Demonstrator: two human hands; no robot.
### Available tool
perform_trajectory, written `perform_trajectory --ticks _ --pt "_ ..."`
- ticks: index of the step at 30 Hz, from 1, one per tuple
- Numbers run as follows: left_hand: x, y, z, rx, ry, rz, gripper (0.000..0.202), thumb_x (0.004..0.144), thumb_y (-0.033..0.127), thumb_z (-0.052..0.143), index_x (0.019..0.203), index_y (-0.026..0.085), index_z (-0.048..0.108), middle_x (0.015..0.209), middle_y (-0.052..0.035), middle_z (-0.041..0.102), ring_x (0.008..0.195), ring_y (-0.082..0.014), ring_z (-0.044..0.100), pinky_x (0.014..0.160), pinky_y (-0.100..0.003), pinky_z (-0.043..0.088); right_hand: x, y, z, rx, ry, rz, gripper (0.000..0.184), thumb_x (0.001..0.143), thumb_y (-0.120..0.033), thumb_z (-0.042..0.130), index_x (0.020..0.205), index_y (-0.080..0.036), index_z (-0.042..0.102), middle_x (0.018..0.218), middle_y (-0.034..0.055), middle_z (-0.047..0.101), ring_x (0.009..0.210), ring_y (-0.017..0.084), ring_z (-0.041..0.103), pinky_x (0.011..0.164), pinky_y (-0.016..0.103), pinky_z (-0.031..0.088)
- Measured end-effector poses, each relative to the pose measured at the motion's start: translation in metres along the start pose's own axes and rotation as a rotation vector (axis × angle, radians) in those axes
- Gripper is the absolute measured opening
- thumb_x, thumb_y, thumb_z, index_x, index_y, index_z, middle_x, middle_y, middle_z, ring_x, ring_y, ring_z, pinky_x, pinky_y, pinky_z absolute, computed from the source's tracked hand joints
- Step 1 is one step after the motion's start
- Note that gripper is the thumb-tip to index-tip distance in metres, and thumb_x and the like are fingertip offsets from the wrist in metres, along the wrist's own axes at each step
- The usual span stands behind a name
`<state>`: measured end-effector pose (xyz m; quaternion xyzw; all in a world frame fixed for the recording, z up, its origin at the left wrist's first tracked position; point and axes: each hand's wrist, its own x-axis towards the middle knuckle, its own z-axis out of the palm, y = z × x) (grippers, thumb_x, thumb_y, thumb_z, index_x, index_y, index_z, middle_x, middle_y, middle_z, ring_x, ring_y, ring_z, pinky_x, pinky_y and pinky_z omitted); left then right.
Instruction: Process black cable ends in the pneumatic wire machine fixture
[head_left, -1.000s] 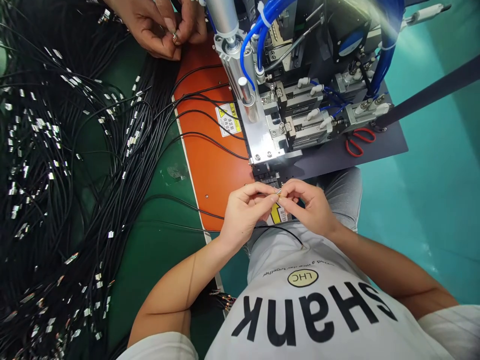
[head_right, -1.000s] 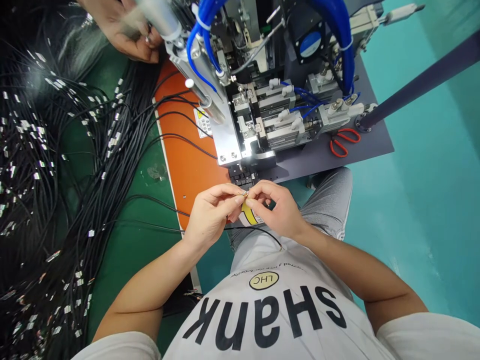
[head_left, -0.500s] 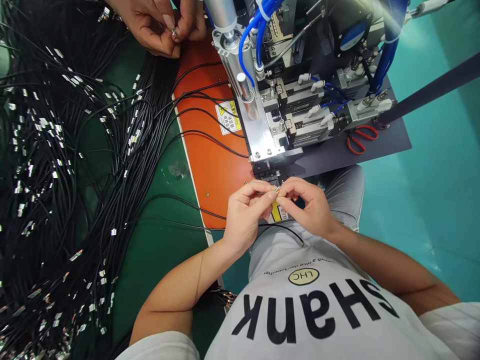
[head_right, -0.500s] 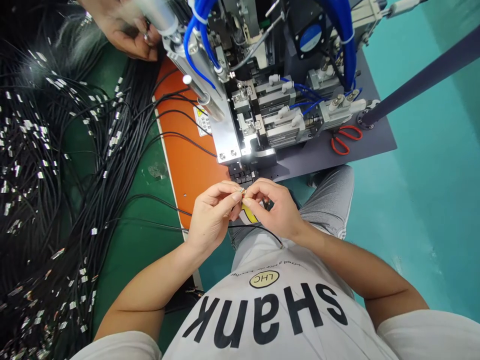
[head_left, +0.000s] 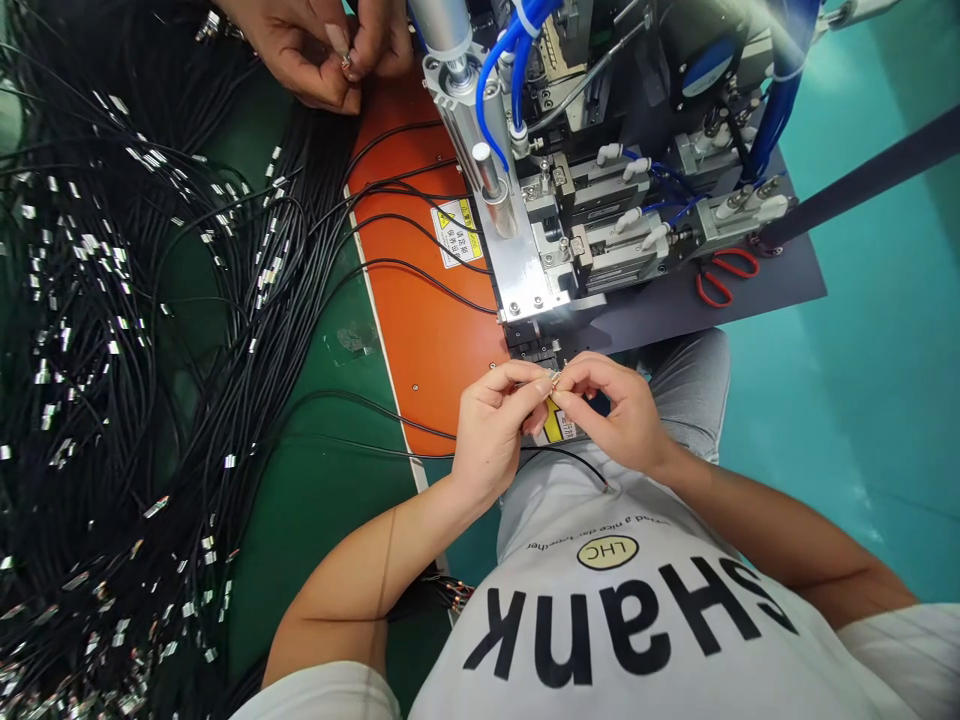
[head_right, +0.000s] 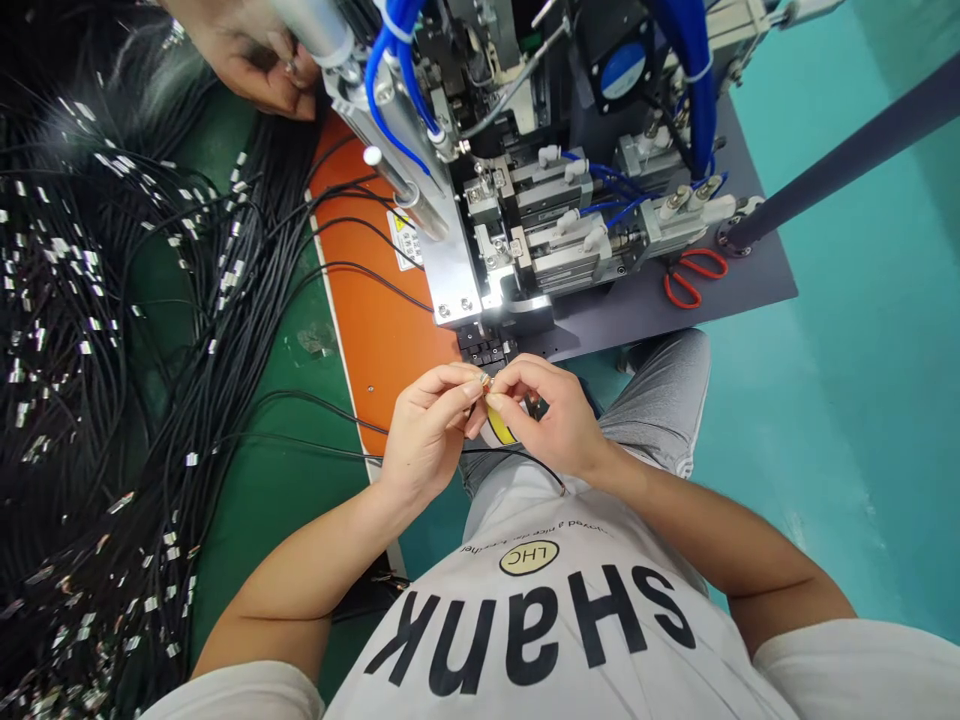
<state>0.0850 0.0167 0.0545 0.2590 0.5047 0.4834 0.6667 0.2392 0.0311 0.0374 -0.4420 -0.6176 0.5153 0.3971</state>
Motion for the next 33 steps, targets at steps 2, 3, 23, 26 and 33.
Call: perform_trajectory --ticks 2,3,23,26,33 --pt "0.0 0.0 0.001 0.017 0.009 0.008 0.01 0.082 0.025 0.073 0.08 0.018 0.065 0.074 0.003 0.058 0.05 -0.0038 0.043 0.049 -0.022 0.035 0.0 0.001 0.001 -0.009 0.015 -0.012 0.01 0.089 -0.019 0.061 0.08 -0.022 0.061 0.078 0.0007 0.059 0.067 0.014 0.053 0.062 0.031 0.042" --pt "0.0 0.0 0.002 0.023 0.015 0.011 0.011 0.082 0.026 0.073 0.08 0.018 0.065 0.075 0.0031 0.058 0.051 -0.0036 0.043 0.049 -0.022 0.035 0.0 0.001 0.002 -0.016 0.023 -0.02 0.01 0.089 -0.019 0.061 0.08 -0.022 0.061 0.077 0.0008 0.059 0.067 0.014 0.053 0.062 0.031 0.043" --pt "0.0 -0.002 -0.001 0.08 0.038 -0.057 0.019 0.079 0.031 0.079 0.084 0.016 0.069 0.075 -0.0002 0.068 0.058 -0.0056 0.056 0.057 -0.018 0.046 0.0 -0.01 -0.017 -0.054 0.04 0.026 0.021 0.094 -0.02 0.059 0.107 -0.026 0.074 0.1 0.0048 0.069 0.086 0.018 0.064 0.075 0.034 0.052" --pt "-0.001 -0.002 -0.002 0.087 0.03 -0.044 0.019 0.079 0.031 0.079 0.083 0.015 0.069 0.077 -0.0008 0.069 0.059 -0.0055 0.056 0.057 -0.017 0.046 -0.001 -0.009 -0.014 -0.055 0.069 0.003 0.019 0.093 -0.02 0.061 0.103 -0.026 0.076 0.098 0.0041 0.07 0.087 0.018 0.064 0.075 0.034 0.052" --pt "-0.001 -0.001 -0.001 0.113 0.01 -0.011 0.016 0.081 0.029 0.077 0.082 0.015 0.07 0.077 -0.0001 0.067 0.058 -0.0048 0.053 0.057 -0.017 0.045 0.001 -0.005 -0.008 0.06 0.13 0.093 0.007 0.086 -0.024 0.072 0.089 -0.026 0.078 0.086 0.0016 0.071 0.078 0.016 0.062 0.067 0.031 0.048"
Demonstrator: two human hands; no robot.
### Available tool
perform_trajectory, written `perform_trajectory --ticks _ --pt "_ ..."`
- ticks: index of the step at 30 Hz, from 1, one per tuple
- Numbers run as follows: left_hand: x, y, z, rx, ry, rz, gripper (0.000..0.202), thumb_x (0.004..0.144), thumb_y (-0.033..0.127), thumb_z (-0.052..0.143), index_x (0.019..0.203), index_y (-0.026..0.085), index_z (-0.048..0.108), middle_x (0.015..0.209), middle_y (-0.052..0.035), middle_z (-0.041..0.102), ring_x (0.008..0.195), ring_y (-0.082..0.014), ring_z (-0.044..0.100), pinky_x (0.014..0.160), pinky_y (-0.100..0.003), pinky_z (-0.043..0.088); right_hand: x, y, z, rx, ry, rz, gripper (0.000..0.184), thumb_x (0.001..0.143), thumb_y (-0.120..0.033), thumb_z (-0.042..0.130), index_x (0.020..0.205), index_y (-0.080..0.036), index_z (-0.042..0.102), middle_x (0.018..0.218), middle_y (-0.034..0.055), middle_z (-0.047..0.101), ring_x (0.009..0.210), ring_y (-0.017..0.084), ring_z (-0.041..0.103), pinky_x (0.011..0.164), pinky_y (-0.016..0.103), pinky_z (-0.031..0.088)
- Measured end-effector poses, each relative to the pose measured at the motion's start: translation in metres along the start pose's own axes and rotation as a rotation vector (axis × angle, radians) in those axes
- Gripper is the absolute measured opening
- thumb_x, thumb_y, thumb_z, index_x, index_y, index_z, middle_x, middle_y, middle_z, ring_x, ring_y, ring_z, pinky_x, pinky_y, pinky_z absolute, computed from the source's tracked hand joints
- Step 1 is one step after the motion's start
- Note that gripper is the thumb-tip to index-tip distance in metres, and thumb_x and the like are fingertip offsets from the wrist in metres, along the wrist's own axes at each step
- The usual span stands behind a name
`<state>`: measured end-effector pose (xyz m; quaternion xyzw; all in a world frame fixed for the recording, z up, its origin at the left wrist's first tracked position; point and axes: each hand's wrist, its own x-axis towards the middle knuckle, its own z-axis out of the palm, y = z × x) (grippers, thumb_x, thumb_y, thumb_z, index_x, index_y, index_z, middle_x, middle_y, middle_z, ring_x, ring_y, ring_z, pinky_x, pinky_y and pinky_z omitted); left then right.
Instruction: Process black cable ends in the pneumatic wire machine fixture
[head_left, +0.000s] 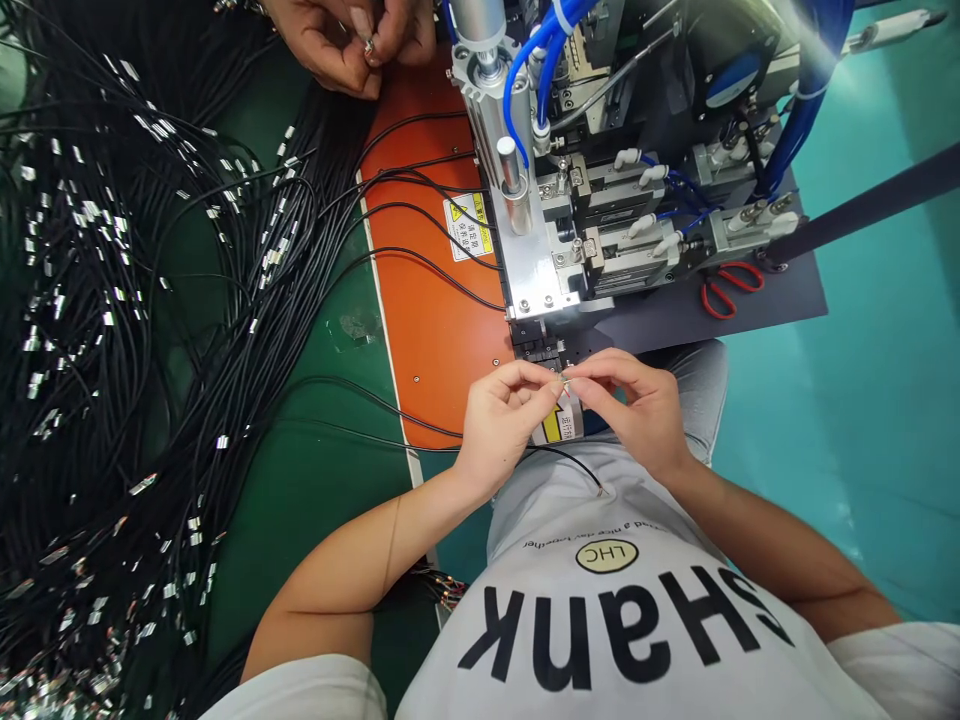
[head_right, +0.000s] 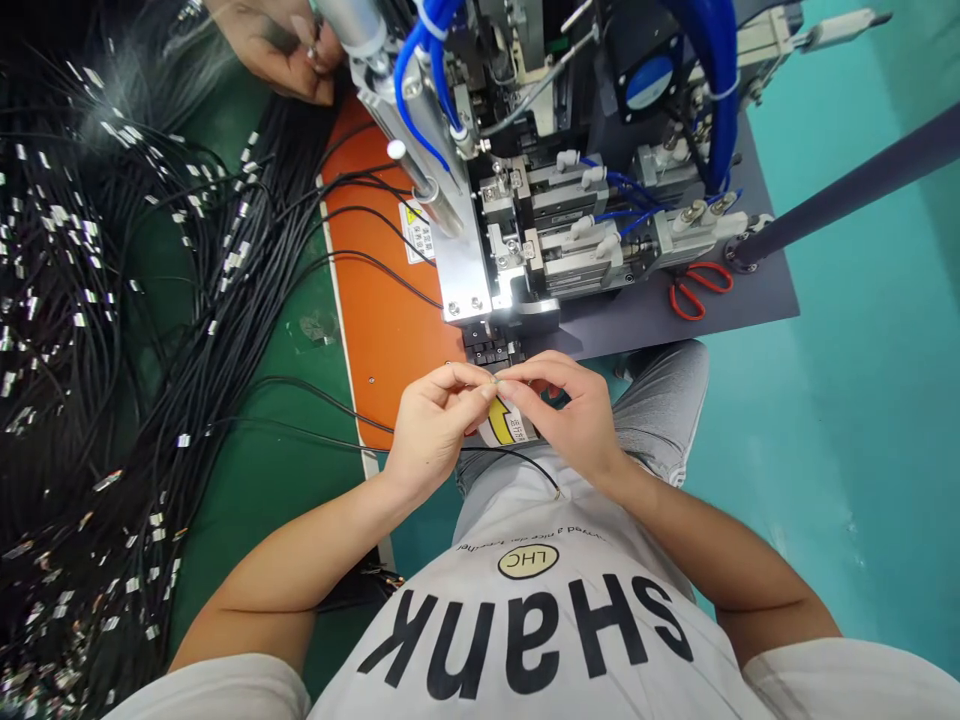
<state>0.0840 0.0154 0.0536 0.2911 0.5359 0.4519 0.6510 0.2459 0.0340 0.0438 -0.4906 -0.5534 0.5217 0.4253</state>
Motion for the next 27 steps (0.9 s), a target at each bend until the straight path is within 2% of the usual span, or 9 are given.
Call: perform_trajectory --ticks 6,10,16,22,27 --pt "0.0003 -0.0009 0.0007 0.003 -0.005 -0.005 0.016 0.078 0.029 0.08 0.081 0.016 0.07 0.07 0.0023 0.063 0.053 -0.0037 0.047 0.055 -0.017 0.044 0.0017 0.0034 0.0027 0.14 -0.039 0.18 0.009 0.087 -0.03 0.072 0.085 -0.021 0.074 0.08 0.0009 0.067 0.069 0.013 0.059 0.062 0.03 0.049" --pt "0.0004 -0.0018 0.0009 0.006 -0.009 -0.024 0.018 0.077 0.03 0.08 0.08 0.016 0.07 0.065 0.0033 0.059 0.051 -0.0039 0.045 0.054 -0.018 0.044 0.0025 0.0032 0.0021 0.154 -0.086 0.16 0.008 0.089 -0.026 0.068 0.086 -0.02 0.071 0.082 0.0008 0.065 0.067 0.012 0.059 0.064 0.03 0.05" --pt "0.0009 -0.0005 0.0 0.011 0.009 -0.046 0.019 0.077 0.031 0.08 0.082 0.016 0.07 0.062 0.0042 0.057 0.053 -0.0048 0.049 0.057 -0.018 0.045 0.0025 0.0027 0.0009 0.079 -0.056 0.053 0.006 0.088 -0.02 0.067 0.088 -0.021 0.073 0.086 0.0022 0.065 0.074 0.014 0.06 0.066 0.03 0.05" --pt "0.0002 0.0015 -0.0001 -0.012 0.007 -0.061 0.017 0.081 0.031 0.077 0.084 0.016 0.069 0.057 0.007 0.05 0.047 -0.003 0.04 0.053 -0.017 0.043 0.0014 0.0031 -0.0056 0.15 -0.111 0.141 0.012 0.09 -0.025 0.066 0.097 -0.022 0.075 0.092 0.0025 0.067 0.074 0.014 0.063 0.068 0.032 0.051" --pt "-0.0001 0.0003 -0.0006 0.017 0.007 -0.055 0.017 0.081 0.03 0.078 0.084 0.016 0.069 0.067 0.0035 0.06 0.052 -0.0028 0.045 0.056 -0.017 0.043 0.0005 0.0019 -0.0064 0.066 -0.09 0.164 0.008 0.087 -0.028 0.07 0.09 -0.021 0.072 0.085 0.002 0.07 0.076 0.015 0.062 0.068 0.031 0.048"
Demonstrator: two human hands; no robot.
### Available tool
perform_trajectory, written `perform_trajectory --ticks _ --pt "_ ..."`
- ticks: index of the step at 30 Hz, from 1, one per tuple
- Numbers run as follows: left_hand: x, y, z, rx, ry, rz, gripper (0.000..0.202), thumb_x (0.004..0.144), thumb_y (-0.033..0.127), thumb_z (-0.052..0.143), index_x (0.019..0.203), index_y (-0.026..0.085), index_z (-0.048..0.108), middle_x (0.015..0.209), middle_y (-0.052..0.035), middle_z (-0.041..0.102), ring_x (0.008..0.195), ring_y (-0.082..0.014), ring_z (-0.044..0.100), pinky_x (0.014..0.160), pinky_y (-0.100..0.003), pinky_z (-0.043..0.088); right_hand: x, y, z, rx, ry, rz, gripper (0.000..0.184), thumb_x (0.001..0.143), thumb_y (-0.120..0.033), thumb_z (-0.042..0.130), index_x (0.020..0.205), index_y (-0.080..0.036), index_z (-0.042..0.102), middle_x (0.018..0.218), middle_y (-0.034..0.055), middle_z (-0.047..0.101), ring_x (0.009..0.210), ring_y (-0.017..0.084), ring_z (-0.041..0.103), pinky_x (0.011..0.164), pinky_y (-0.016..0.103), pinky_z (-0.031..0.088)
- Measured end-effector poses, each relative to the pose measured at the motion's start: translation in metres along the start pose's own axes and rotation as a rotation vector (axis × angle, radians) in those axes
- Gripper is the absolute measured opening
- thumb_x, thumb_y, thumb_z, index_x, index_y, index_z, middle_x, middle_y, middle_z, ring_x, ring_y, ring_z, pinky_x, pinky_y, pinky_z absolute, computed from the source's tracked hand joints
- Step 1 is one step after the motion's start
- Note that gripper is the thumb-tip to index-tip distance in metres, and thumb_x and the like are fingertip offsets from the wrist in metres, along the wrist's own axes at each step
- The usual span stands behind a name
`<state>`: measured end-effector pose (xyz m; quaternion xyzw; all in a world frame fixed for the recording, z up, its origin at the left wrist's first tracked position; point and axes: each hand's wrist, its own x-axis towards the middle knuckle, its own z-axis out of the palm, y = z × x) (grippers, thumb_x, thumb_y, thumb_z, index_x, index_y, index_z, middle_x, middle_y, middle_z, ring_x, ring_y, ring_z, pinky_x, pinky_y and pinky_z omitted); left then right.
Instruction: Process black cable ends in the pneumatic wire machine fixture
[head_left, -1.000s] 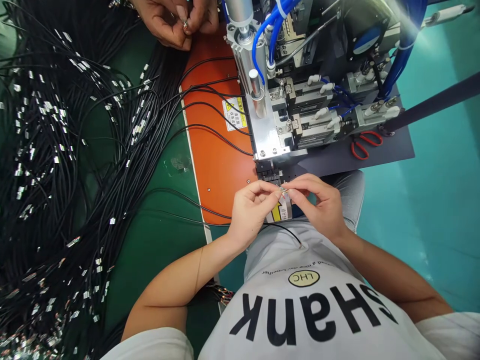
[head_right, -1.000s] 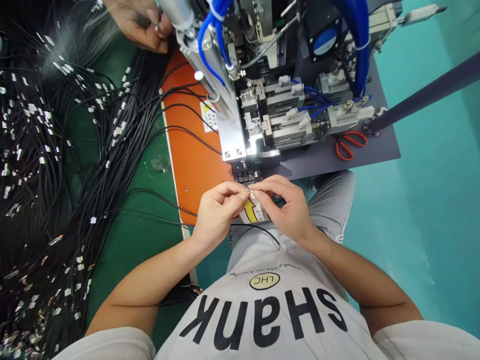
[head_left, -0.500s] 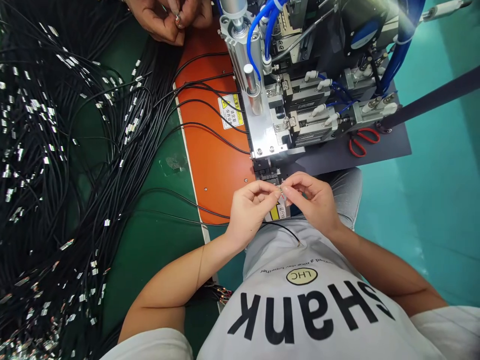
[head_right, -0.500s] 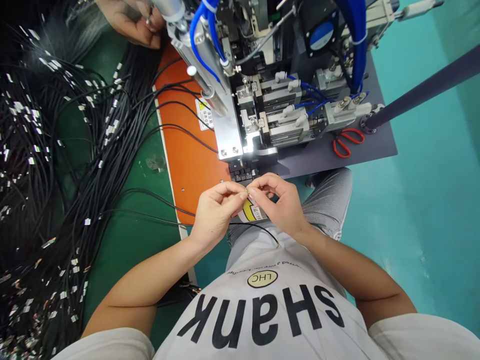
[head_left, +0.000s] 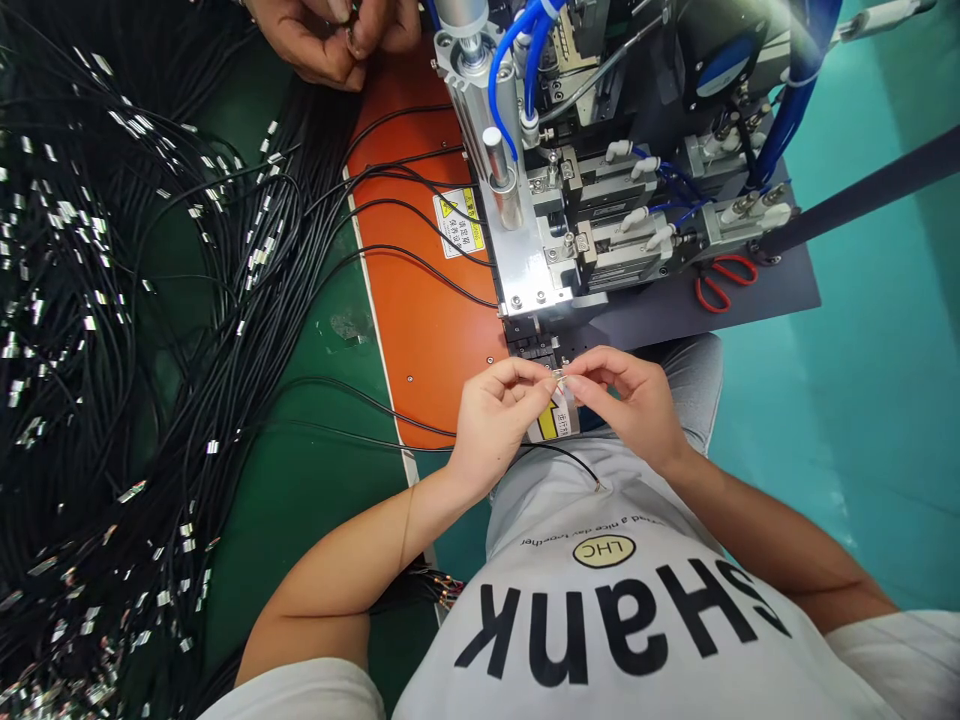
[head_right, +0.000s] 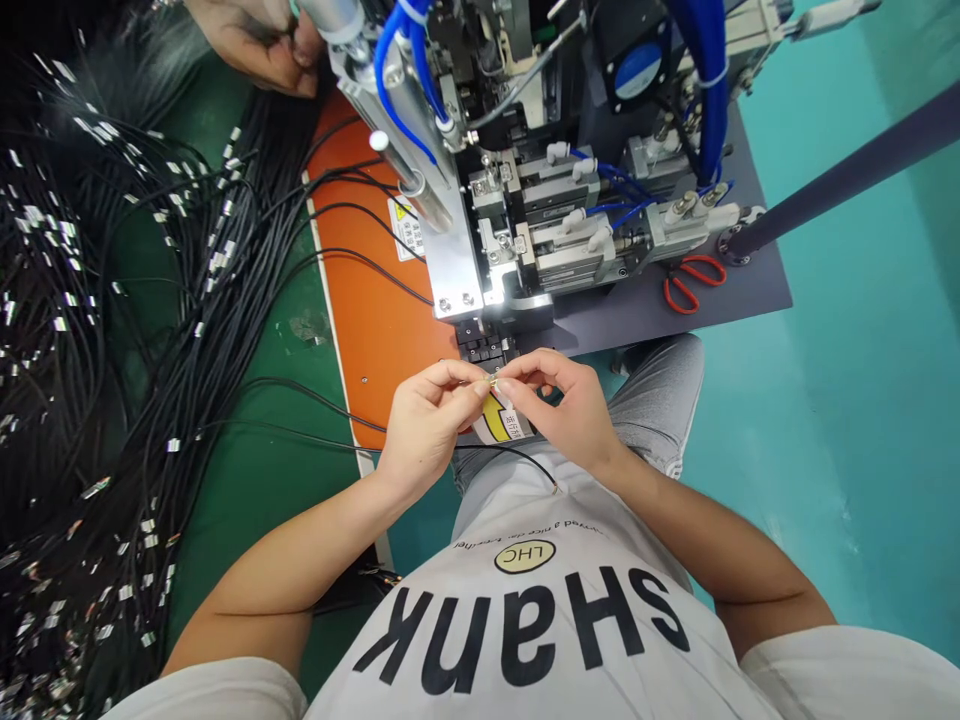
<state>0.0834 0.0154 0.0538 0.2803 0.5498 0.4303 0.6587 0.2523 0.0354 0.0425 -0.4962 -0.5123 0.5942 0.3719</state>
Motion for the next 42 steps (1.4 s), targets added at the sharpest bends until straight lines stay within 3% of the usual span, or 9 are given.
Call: perform_trajectory --ticks 8,14,21,30,38,42 --pt "0.0 0.0 -0.001 0.033 -0.041 -0.006 0.018 0.08 0.031 0.078 0.082 0.016 0.068 0.063 0.0037 0.059 0.052 -0.0037 0.047 0.053 -0.016 0.041 -0.001 -0.002 0.003 -0.081 0.014 -0.073 0.005 0.09 -0.021 0.065 0.085 -0.02 0.067 0.082 -0.0003 0.064 0.072 0.013 0.058 0.067 0.029 0.046" --pt "0.001 0.0 -0.001 0.024 -0.039 -0.014 0.019 0.08 0.032 0.078 0.083 0.015 0.068 0.066 0.0026 0.063 0.053 -0.0044 0.05 0.054 -0.017 0.043 -0.002 0.0 0.004 -0.084 0.047 -0.087 0.015 0.089 -0.022 0.067 0.103 -0.024 0.073 0.095 0.002 0.069 0.079 0.015 0.064 0.072 0.031 0.052" --pt "0.001 0.001 -0.001 0.008 -0.011 -0.033 0.023 0.077 0.035 0.08 0.084 0.016 0.069 0.07 0.0006 0.066 0.055 -0.0063 0.054 0.054 -0.019 0.043 -0.004 0.002 0.005 -0.051 0.078 -0.076 0.01 0.088 -0.026 0.069 0.094 -0.026 0.077 0.091 0.0031 0.071 0.083 0.018 0.065 0.069 0.034 0.056" --pt "0.002 0.006 -0.002 0.091 -0.006 -0.002 0.024 0.077 0.036 0.08 0.081 0.016 0.068 0.061 0.0041 0.056 0.049 -0.0039 0.041 0.048 -0.018 0.035 -0.002 -0.003 0.007 -0.098 0.11 -0.115 0.006 0.083 -0.024 0.075 0.088 -0.026 0.079 0.084 0.0008 0.072 0.077 0.015 0.063 0.067 0.031 0.049" --pt "0.002 0.008 -0.004 0.278 -0.045 0.155 0.018 0.082 0.032 0.075 0.081 0.016 0.068 0.077 -0.0007 0.064 0.058 -0.007 0.049 0.054 -0.021 0.042 0.002 -0.002 0.013 -0.154 0.105 -0.147 0.009 0.087 -0.022 0.068 0.079 -0.023 0.07 0.078 0.0003 0.066 0.072 0.015 0.059 0.066 0.031 0.048" --pt "0.006 0.008 -0.013 0.642 -0.078 0.418 0.012 0.091 0.028 0.064 0.096 0.019 0.07 0.09 -0.0048 0.066 0.079 -0.0139 0.06 0.069 -0.025 0.05 0.009 0.004 0.009 -0.105 0.105 -0.117 0.009 0.089 -0.023 0.066 0.08 -0.021 0.067 0.079 0.0006 0.062 0.073 0.015 0.058 0.067 0.03 0.048"
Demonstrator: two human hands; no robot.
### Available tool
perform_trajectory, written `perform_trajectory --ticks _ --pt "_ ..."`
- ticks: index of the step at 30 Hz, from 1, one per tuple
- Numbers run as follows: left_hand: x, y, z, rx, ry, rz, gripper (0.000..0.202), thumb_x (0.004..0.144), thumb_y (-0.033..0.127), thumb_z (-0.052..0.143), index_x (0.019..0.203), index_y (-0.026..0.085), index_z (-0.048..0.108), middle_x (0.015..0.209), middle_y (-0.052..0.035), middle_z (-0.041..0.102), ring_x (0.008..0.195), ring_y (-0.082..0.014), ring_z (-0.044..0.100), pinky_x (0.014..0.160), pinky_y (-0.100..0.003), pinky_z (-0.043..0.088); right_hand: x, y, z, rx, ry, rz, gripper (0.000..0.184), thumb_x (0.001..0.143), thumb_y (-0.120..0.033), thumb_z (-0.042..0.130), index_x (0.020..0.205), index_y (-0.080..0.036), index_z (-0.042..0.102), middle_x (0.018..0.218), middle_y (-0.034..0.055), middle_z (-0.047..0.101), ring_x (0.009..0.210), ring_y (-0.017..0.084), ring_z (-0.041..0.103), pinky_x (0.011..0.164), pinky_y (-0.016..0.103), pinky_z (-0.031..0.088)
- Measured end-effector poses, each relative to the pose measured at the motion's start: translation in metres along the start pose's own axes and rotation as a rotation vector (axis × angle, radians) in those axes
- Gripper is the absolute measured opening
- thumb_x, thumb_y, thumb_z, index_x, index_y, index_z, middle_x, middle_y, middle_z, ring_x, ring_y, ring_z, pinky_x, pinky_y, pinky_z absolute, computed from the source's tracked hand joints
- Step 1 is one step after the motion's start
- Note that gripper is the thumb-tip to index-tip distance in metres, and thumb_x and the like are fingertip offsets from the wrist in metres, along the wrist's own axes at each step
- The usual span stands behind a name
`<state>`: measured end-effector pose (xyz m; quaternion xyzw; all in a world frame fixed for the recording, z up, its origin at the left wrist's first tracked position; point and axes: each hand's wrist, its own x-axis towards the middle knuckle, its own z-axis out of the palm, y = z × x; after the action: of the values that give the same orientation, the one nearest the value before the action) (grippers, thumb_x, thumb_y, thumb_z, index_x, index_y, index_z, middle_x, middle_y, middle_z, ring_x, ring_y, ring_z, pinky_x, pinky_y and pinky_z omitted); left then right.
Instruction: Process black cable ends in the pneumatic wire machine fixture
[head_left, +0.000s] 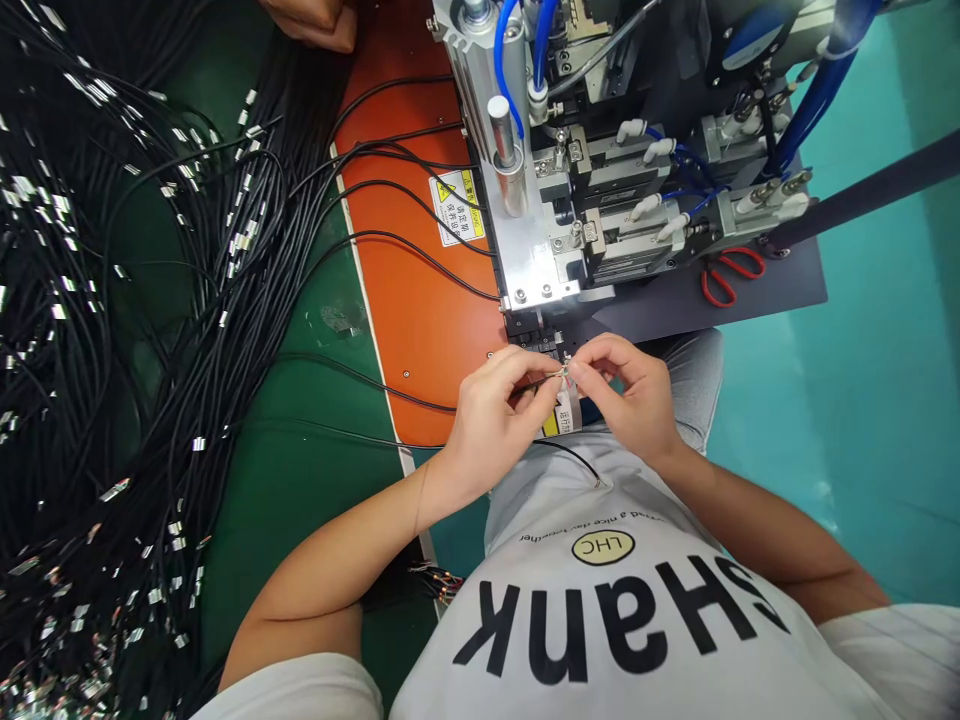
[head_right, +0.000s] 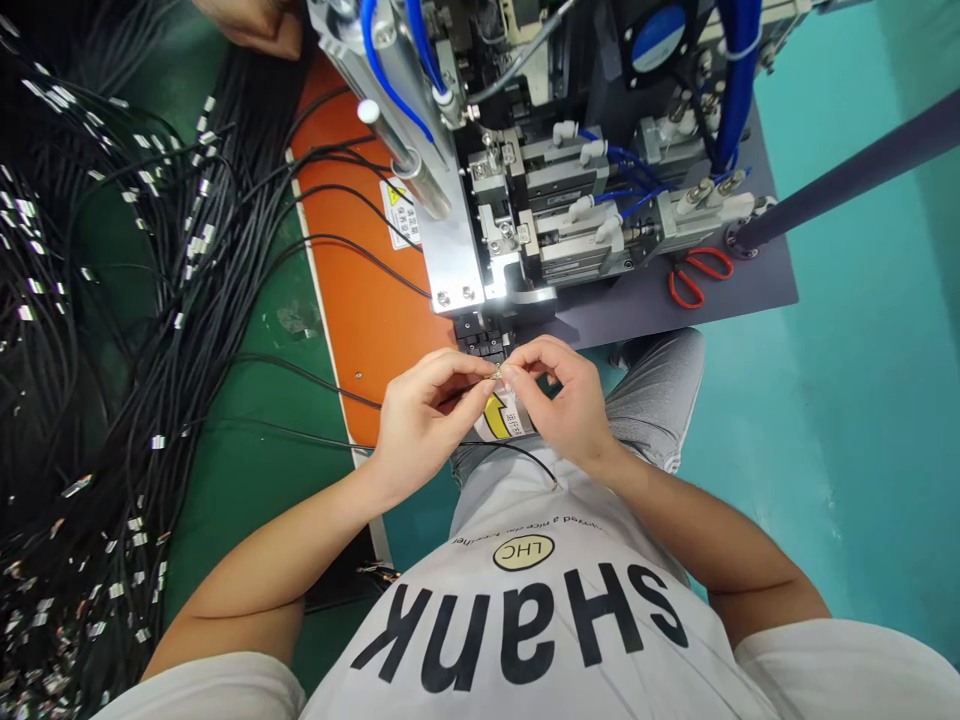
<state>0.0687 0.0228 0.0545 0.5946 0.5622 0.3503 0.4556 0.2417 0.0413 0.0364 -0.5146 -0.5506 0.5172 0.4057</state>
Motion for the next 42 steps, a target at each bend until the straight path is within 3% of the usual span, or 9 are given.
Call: perform_trajectory --ticks 4,9,15,35,42 --pt "0.006 -0.018 -0.008 0.382 0.044 0.263 0.019 0.096 0.025 0.055 0.11 0.021 0.067 0.101 -0.0073 0.064 0.092 -0.017 0.061 0.079 -0.029 0.052 0.015 0.016 -0.004 0.094 0.03 0.147 0.015 0.088 -0.032 0.068 0.081 -0.02 0.066 0.076 0.0004 0.063 0.067 0.013 0.057 0.063 0.029 0.047" --pt "0.017 -0.044 -0.011 0.518 0.072 0.367 0.022 0.097 0.023 0.052 0.114 0.022 0.066 0.098 -0.0066 0.062 0.092 -0.0169 0.062 0.077 -0.028 0.053 0.031 0.036 0.0 0.196 0.027 0.262 0.02 0.083 -0.037 0.073 0.079 -0.019 0.067 0.069 -0.0017 0.062 0.061 0.011 0.054 0.06 0.026 0.045" --pt "0.025 -0.054 -0.015 0.529 0.051 0.358 0.026 0.096 0.021 0.051 0.116 0.023 0.067 0.095 -0.0062 0.06 0.091 -0.0174 0.062 0.077 -0.028 0.053 0.039 0.045 0.006 0.246 0.041 0.317 0.021 0.08 -0.038 0.077 0.079 -0.019 0.068 0.071 -0.0013 0.065 0.061 0.01 0.055 0.059 0.025 0.046" --pt "0.028 -0.056 -0.017 0.54 0.003 0.357 0.033 0.095 0.017 0.046 0.117 0.025 0.069 0.093 -0.0065 0.058 0.092 -0.0191 0.061 0.072 -0.029 0.052 0.04 0.053 0.009 0.251 0.035 0.318 0.025 0.08 -0.043 0.076 0.081 -0.02 0.066 0.07 -0.0021 0.061 0.06 0.01 0.052 0.055 0.025 0.044" --pt "0.029 -0.057 -0.018 0.588 -0.025 0.393 0.036 0.095 0.014 0.044 0.12 0.024 0.068 0.092 -0.0069 0.057 0.099 -0.0203 0.061 0.073 -0.027 0.05 0.038 0.051 0.011 0.283 0.043 0.302 0.022 0.083 -0.038 0.075 0.08 -0.019 0.063 0.069 -0.0028 0.06 0.058 0.009 0.05 0.055 0.024 0.041"
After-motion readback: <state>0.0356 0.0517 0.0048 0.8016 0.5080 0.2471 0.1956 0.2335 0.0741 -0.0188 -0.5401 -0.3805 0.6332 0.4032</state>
